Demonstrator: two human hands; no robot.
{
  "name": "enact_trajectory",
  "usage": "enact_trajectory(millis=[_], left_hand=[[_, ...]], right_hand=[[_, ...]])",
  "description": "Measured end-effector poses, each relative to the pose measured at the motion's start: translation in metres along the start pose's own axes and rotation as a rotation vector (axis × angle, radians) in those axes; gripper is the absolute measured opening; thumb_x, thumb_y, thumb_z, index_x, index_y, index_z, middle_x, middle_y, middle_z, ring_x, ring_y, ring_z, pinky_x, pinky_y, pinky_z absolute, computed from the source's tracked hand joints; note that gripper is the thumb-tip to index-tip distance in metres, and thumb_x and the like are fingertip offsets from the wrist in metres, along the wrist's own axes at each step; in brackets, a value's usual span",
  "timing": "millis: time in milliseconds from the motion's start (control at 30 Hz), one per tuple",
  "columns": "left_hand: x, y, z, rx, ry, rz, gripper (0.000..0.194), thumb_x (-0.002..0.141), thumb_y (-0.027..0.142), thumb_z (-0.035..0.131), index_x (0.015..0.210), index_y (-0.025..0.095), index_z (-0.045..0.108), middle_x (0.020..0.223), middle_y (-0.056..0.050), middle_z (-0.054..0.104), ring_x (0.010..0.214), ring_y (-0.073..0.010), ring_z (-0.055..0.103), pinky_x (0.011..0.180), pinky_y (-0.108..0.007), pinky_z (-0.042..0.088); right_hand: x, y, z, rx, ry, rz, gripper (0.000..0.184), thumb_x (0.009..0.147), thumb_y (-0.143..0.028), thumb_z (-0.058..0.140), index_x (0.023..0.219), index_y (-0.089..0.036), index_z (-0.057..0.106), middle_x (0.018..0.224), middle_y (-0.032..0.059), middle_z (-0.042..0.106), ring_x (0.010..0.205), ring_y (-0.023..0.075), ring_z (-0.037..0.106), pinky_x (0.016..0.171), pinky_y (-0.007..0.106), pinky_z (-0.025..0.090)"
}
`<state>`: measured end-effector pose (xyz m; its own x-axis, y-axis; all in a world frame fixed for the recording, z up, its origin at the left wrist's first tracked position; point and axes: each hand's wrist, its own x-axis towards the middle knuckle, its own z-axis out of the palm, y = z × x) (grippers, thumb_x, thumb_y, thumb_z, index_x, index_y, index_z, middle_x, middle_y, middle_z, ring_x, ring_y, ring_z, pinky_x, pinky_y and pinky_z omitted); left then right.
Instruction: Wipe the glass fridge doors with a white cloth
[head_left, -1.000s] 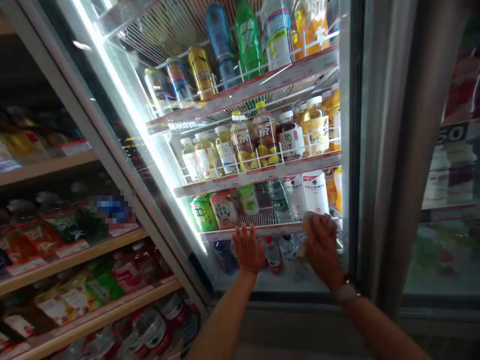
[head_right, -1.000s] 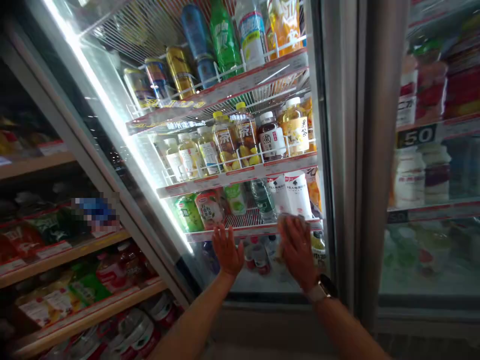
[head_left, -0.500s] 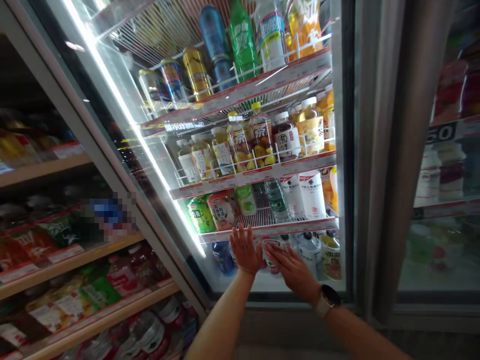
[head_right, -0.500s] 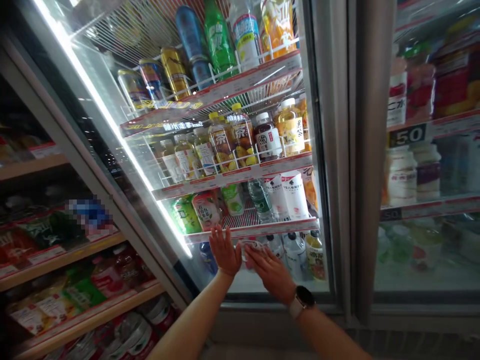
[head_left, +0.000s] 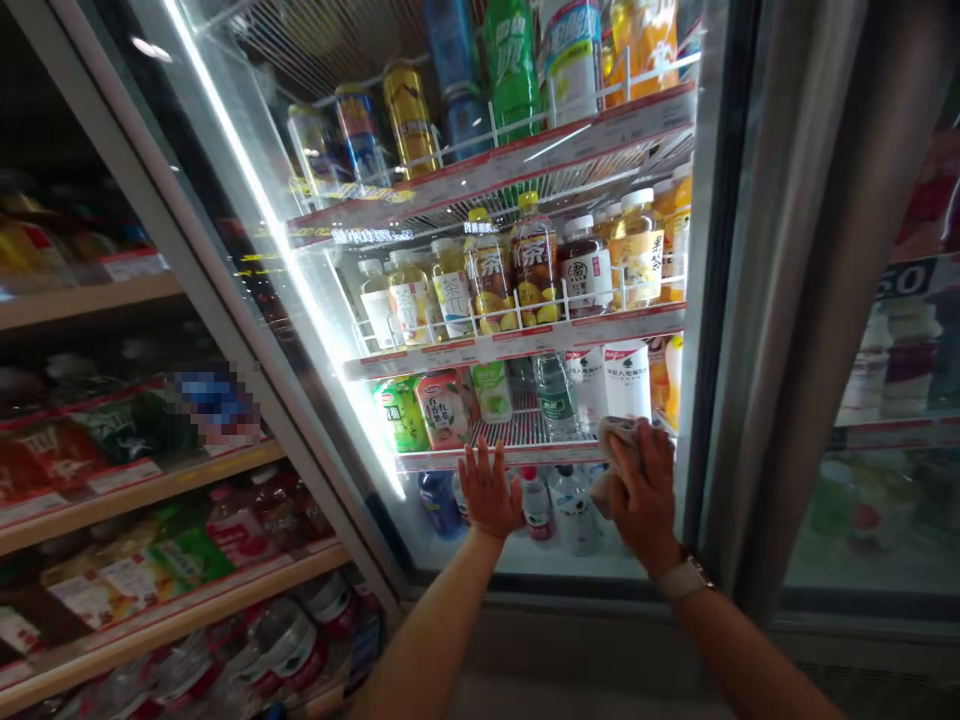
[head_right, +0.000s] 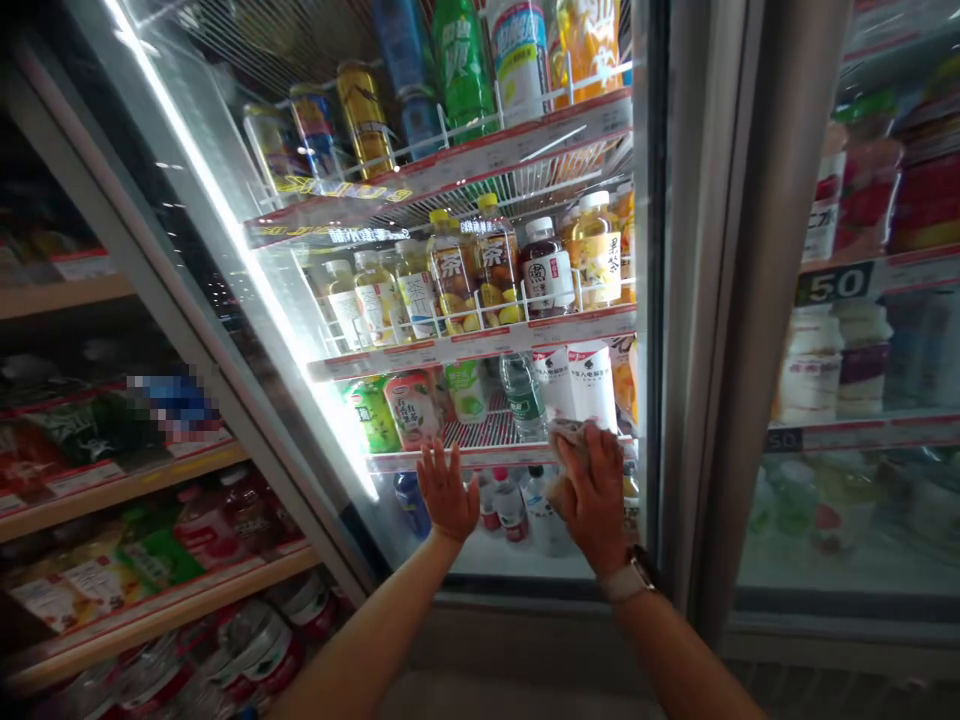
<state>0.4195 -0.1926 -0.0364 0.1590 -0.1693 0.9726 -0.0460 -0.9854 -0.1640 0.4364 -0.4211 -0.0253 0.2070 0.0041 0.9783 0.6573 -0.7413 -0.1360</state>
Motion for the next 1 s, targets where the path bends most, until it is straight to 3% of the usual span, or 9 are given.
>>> enact_trajectory(millis=[100,233,367,467,600,700,867,1000], left_hand=[[0.0,0.0,0.0,-0.01,0.001,-0.001,0.064,0.094,0.031,0.043,0.153,0.015,0.023,0.16,-0.015,0.021,0.15,-0.0304,0.014,0.121,-0.052,0.018],[0.002,0.0,-0.001,-0.016,0.011,0.017,0.063,0.096,0.031,0.042,0.153,0.014,0.023,0.162,-0.014,0.016,0.15,-0.0292,0.012,0.122,-0.048,0.015],[0.003,-0.001,-0.002,-0.02,0.005,0.016,0.063,0.096,0.033,0.042,0.153,0.014,0.024,0.161,-0.014,0.017,0.15,-0.0289,0.012,0.122,-0.048,0.016],[0.002,-0.001,-0.002,-0.016,0.001,0.009,0.064,0.095,0.032,0.043,0.153,0.015,0.023,0.161,-0.015,0.02,0.15,-0.0297,0.014,0.121,-0.05,0.017],[0.001,0.001,-0.002,-0.019,0.001,0.008,0.065,0.095,0.03,0.042,0.154,0.015,0.021,0.161,-0.015,0.019,0.15,-0.0301,0.013,0.121,-0.05,0.017],[0.0,0.001,-0.001,-0.011,-0.011,-0.001,0.064,0.094,0.029,0.04,0.154,0.015,0.02,0.161,-0.014,0.018,0.15,-0.0305,0.013,0.121,-0.051,0.018],[-0.004,0.001,-0.001,0.012,-0.02,-0.008,0.065,0.094,0.03,0.04,0.154,0.014,0.021,0.16,-0.015,0.023,0.149,-0.0309,0.016,0.12,-0.052,0.02],[-0.005,0.0,-0.002,-0.003,-0.033,-0.011,0.064,0.094,0.03,0.041,0.153,0.014,0.023,0.159,-0.015,0.024,0.149,-0.0309,0.016,0.12,-0.051,0.02]], right_hand=[[-0.023,-0.017,0.016,-0.013,-0.085,-0.12,0.066,0.092,-0.008,0.045,0.153,-0.028,0.029,0.161,0.0042,0.022,0.149,0.0266,0.02,0.122,0.051,0.023],[-0.053,-0.03,0.03,0.016,-0.191,-0.293,0.05,0.092,-0.009,0.048,0.138,-0.029,0.054,0.149,0.0012,0.048,0.145,0.0186,0.032,0.124,0.042,0.021],[-0.051,-0.029,0.025,0.005,-0.242,-0.365,0.051,0.091,-0.005,0.045,0.134,-0.03,0.057,0.142,-0.0012,0.056,0.142,0.0132,0.038,0.124,0.036,0.017],[-0.03,-0.016,0.013,-0.048,-0.194,-0.295,0.056,0.091,-0.005,0.045,0.141,-0.031,0.05,0.146,0.001,0.052,0.143,0.0148,0.035,0.125,0.038,0.013],[0.0,0.009,-0.002,-0.113,0.002,-0.104,0.067,0.092,-0.013,0.049,0.153,-0.026,0.027,0.16,0.0077,0.027,0.147,0.0274,0.025,0.122,0.051,0.018],[0.016,0.023,-0.007,-0.109,0.119,0.009,0.068,0.092,-0.015,0.048,0.155,-0.025,0.022,0.163,0.0091,0.019,0.148,0.0335,0.022,0.119,0.058,0.023],[0.012,0.01,0.002,0.002,0.171,0.014,0.064,0.093,-0.012,0.045,0.153,-0.026,0.029,0.156,0.0084,0.037,0.144,0.033,0.033,0.116,0.059,0.033],[-0.019,-0.018,0.016,0.042,-0.006,-0.115,0.063,0.093,-0.008,0.042,0.153,-0.025,0.03,0.148,0.0078,0.049,0.139,0.025,0.043,0.118,0.049,0.034]])
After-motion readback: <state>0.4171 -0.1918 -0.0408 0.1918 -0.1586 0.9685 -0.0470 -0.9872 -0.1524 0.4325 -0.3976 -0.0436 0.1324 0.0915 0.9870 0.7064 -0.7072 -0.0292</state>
